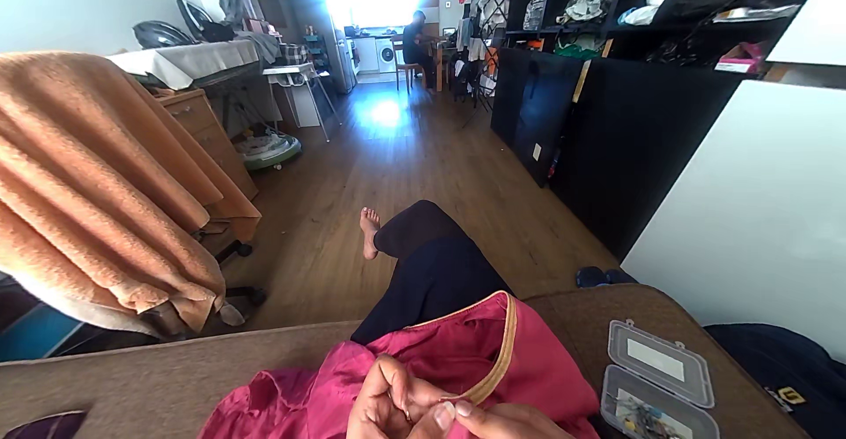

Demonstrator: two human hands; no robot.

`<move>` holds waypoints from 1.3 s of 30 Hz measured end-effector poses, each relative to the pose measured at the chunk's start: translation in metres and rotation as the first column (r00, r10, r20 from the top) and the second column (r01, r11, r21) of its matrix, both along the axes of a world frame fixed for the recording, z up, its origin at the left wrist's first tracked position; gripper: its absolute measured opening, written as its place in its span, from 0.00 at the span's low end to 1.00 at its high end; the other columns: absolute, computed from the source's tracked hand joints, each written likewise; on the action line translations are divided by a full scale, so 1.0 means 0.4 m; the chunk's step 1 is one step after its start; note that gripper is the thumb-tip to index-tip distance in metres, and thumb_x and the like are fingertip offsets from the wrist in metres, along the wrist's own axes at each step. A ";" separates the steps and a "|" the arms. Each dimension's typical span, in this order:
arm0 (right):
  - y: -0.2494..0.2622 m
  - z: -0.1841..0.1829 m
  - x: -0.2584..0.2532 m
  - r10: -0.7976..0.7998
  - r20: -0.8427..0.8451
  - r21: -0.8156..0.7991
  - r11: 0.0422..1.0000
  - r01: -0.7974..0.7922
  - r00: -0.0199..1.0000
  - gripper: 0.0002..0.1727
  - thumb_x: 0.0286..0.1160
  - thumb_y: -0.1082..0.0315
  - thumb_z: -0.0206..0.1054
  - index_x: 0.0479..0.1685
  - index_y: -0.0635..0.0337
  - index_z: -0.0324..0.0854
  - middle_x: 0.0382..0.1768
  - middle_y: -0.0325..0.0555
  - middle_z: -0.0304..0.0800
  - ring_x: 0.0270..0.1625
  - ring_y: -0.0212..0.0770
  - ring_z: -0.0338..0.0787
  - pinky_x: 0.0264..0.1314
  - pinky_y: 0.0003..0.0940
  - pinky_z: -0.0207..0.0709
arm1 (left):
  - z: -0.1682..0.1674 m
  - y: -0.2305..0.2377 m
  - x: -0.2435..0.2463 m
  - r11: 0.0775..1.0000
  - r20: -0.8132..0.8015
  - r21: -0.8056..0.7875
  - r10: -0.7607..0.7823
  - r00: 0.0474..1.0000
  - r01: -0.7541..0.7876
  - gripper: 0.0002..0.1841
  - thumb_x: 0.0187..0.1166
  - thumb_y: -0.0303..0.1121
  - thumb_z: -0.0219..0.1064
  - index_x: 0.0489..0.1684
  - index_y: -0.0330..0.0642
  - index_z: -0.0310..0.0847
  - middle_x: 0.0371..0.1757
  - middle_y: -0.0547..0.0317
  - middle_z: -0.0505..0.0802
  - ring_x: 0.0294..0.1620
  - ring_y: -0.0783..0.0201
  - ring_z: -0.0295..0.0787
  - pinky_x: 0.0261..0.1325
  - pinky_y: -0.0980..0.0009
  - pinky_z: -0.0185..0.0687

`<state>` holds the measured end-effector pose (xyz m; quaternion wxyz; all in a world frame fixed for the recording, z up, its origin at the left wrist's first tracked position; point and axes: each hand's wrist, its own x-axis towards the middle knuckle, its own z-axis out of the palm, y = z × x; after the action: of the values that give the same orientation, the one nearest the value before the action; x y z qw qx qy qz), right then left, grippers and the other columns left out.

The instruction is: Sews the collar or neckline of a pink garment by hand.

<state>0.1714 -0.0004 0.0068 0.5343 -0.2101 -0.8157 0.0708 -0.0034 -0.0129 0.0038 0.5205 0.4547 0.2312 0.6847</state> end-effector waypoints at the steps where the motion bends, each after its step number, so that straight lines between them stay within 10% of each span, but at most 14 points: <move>1: 0.000 0.003 -0.002 0.060 -0.085 -0.083 0.994 -0.067 0.995 0.07 0.80 0.76 0.66 0.40 0.70 0.89 0.48 0.59 0.95 0.54 0.41 0.94 0.65 0.26 0.83 | 0.000 0.000 0.000 1.000 0.009 -0.004 -0.004 1.000 0.004 0.18 0.71 0.14 0.70 0.45 0.52 0.74 0.39 0.62 0.99 0.40 0.72 0.97 0.47 0.75 0.90; 5: -0.003 0.017 0.000 0.013 -0.213 -0.217 0.974 -0.061 0.977 0.06 0.80 0.71 0.71 0.39 0.65 0.88 0.43 0.47 0.88 0.52 0.26 0.88 0.59 0.14 0.81 | 0.004 -0.004 0.001 1.000 0.044 -0.026 0.003 0.999 -0.002 0.17 0.71 0.15 0.70 0.43 0.52 0.75 0.38 0.62 0.98 0.38 0.73 0.96 0.45 0.77 0.90; 23: -0.010 0.015 -0.012 -0.149 -0.100 -0.166 0.977 0.131 0.984 0.07 0.74 0.75 0.70 0.43 0.65 0.93 0.32 0.50 0.82 0.38 0.30 0.82 0.42 0.11 0.75 | 0.009 -0.010 0.024 0.998 0.050 -0.028 0.066 0.997 -0.065 0.17 0.73 0.12 0.64 0.44 0.49 0.71 0.40 0.61 0.98 0.41 0.71 0.97 0.47 0.76 0.90; 39: -0.010 0.026 -0.005 -0.057 -0.182 -0.322 0.947 -0.004 0.982 0.05 0.79 0.73 0.69 0.40 0.67 0.88 0.37 0.49 0.84 0.42 0.26 0.85 0.47 0.12 0.80 | 0.013 -0.017 0.015 1.000 0.028 -0.025 -0.004 1.000 0.005 0.15 0.73 0.15 0.67 0.41 0.53 0.76 0.39 0.63 0.98 0.40 0.74 0.96 0.46 0.77 0.89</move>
<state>0.1694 -0.0045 0.0173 0.5691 -0.2974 -0.7358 0.2149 0.0028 -0.0195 0.0091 0.5309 0.4392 0.2312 0.6869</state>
